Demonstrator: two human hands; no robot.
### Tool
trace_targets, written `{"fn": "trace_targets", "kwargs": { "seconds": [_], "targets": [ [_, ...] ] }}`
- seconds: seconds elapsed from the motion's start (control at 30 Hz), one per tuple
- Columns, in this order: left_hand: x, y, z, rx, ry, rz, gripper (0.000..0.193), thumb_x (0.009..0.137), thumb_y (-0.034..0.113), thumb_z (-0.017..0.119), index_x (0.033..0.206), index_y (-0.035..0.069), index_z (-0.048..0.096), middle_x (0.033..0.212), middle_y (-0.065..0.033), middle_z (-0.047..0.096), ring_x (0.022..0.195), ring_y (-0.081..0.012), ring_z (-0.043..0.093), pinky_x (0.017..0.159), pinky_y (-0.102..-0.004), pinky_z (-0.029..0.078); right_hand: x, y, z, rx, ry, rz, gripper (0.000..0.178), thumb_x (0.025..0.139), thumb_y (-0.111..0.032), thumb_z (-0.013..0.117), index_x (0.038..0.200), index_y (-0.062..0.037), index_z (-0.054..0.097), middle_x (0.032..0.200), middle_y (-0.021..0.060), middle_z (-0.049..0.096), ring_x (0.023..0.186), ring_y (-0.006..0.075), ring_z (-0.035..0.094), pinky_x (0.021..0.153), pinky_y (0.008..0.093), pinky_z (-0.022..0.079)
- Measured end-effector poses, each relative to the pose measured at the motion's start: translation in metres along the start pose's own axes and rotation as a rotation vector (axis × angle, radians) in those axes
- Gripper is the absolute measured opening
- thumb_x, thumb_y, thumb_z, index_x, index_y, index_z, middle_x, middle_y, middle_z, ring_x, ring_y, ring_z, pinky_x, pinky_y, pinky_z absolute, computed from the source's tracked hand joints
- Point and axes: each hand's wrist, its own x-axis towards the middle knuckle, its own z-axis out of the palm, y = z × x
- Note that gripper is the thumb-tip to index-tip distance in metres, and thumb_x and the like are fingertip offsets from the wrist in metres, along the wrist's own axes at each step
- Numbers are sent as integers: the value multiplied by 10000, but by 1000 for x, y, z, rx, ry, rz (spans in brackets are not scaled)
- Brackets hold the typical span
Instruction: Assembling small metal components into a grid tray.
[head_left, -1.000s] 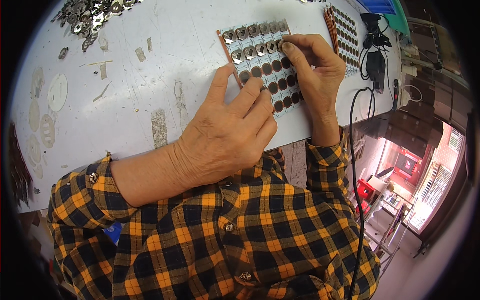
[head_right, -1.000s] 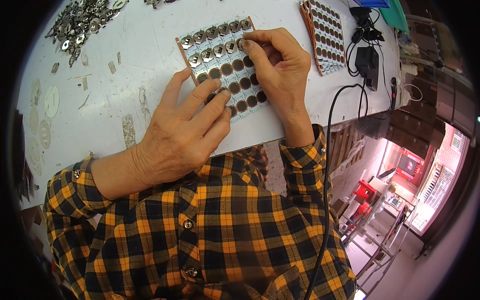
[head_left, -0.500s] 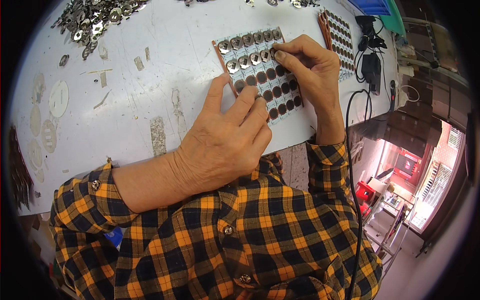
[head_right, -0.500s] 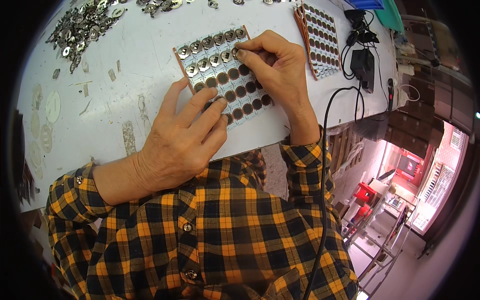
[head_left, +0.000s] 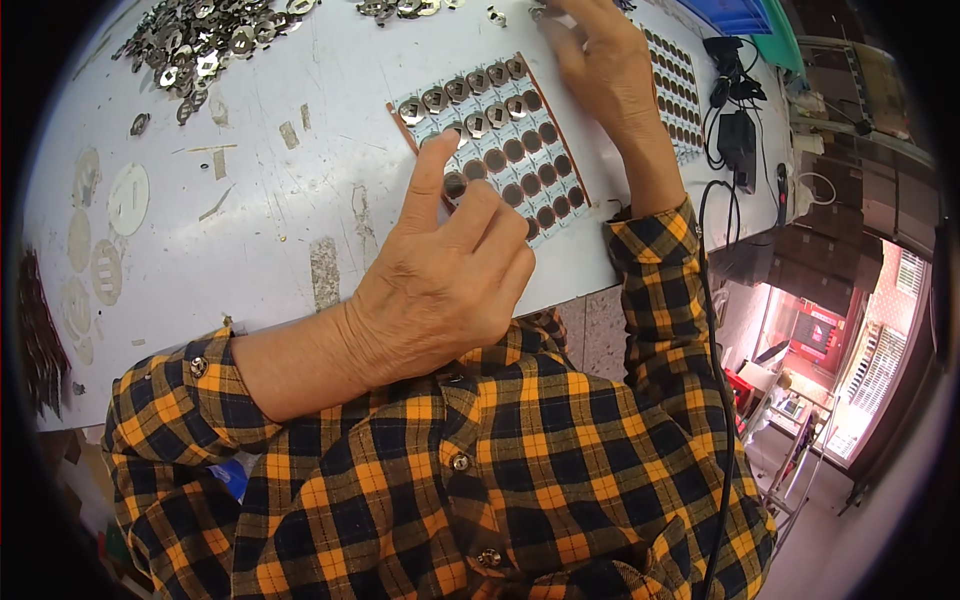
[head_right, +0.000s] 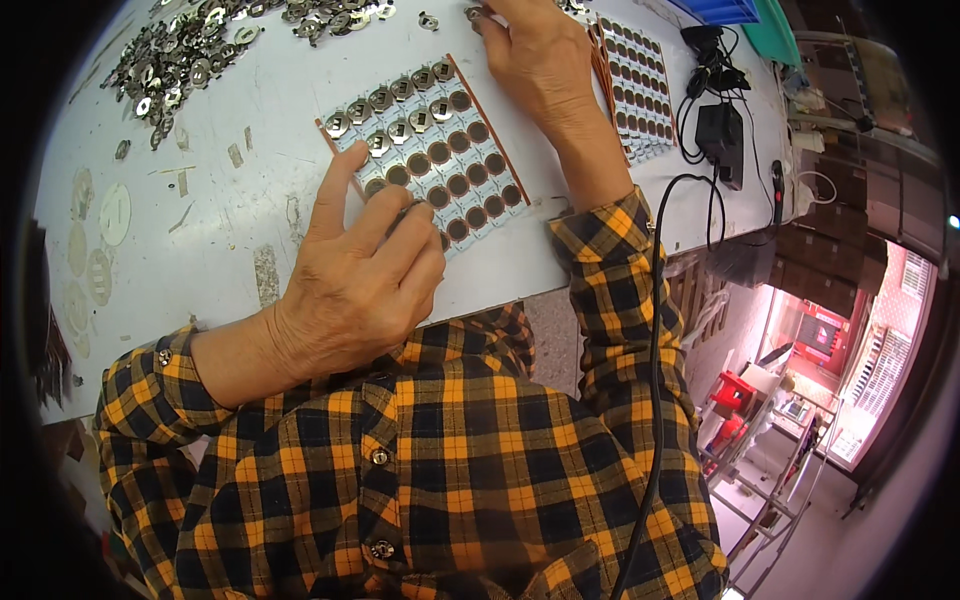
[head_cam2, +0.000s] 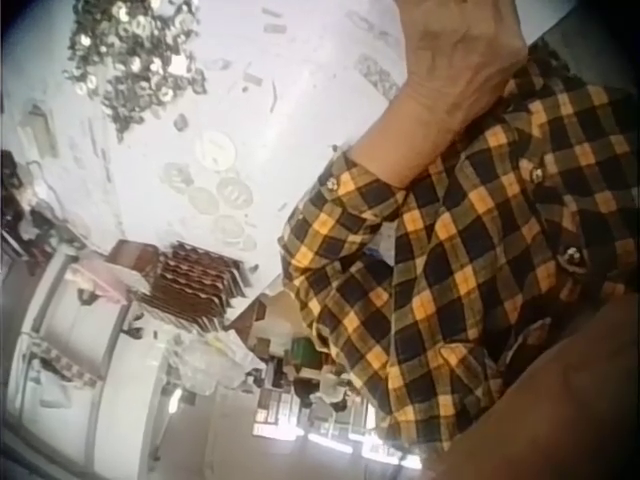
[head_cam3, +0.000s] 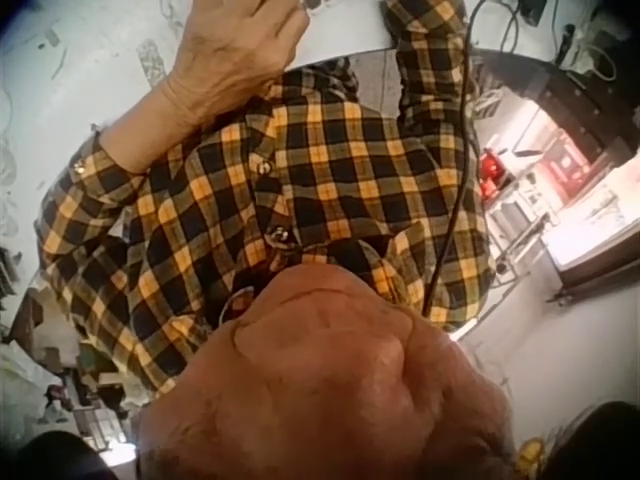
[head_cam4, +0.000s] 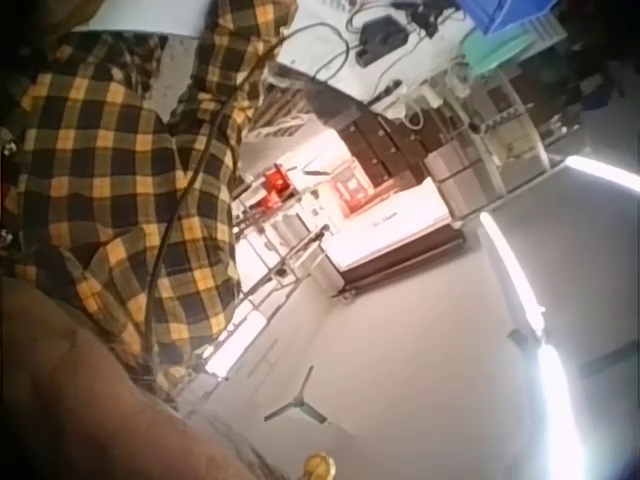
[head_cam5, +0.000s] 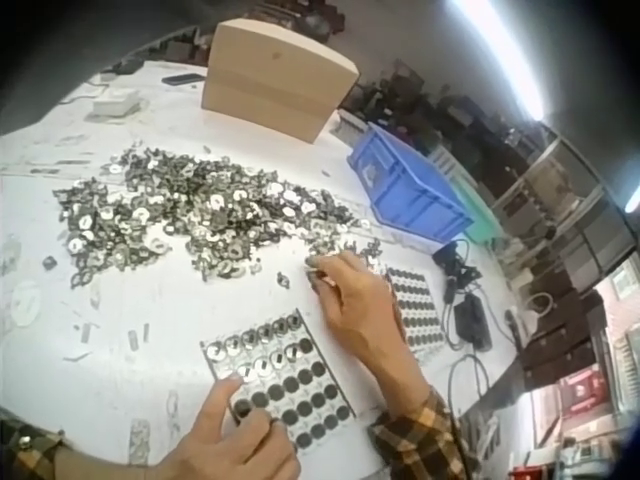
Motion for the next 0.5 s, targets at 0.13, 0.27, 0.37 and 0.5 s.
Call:
{"fn": "trace_targets", "kwargs": {
  "seconds": [0.13,0.27,0.37,0.5],
  "targets": [
    [-1,-4,2,-34,31,-8,53,757,59,669,770,8,660,812,-77,549,957,-272,595,1105,-692,376,-11,3,-7,92,-105,181,259,890,-10,685,1148,-19,707,927,169,674,839,336,695,728,387,541],
    [1,-9,-1,-60,-63,-28,390,723,158,814,1035,-44,699,1145,-159,649,1159,-303,603,1104,-631,392,-38,-13,-19,577,-94,441,202,941,-72,728,1120,18,746,848,29,734,692,57,632,598,191,489],
    [-1,-9,1,-29,-77,-54,499,726,178,824,1141,-66,691,1261,-192,640,1257,-312,577,1118,-632,369,-53,-26,-22,799,-161,552,202,954,-94,740,1132,1,752,863,26,749,682,45,647,545,171,478],
    [0,-7,1,-39,-105,-78,525,747,195,823,1178,-73,688,1288,-193,640,1291,-310,565,1145,-684,305,-62,-27,-14,808,-113,516,158,953,-68,740,1094,-1,759,863,-1,746,674,4,602,531,142,428]
  ]
}}
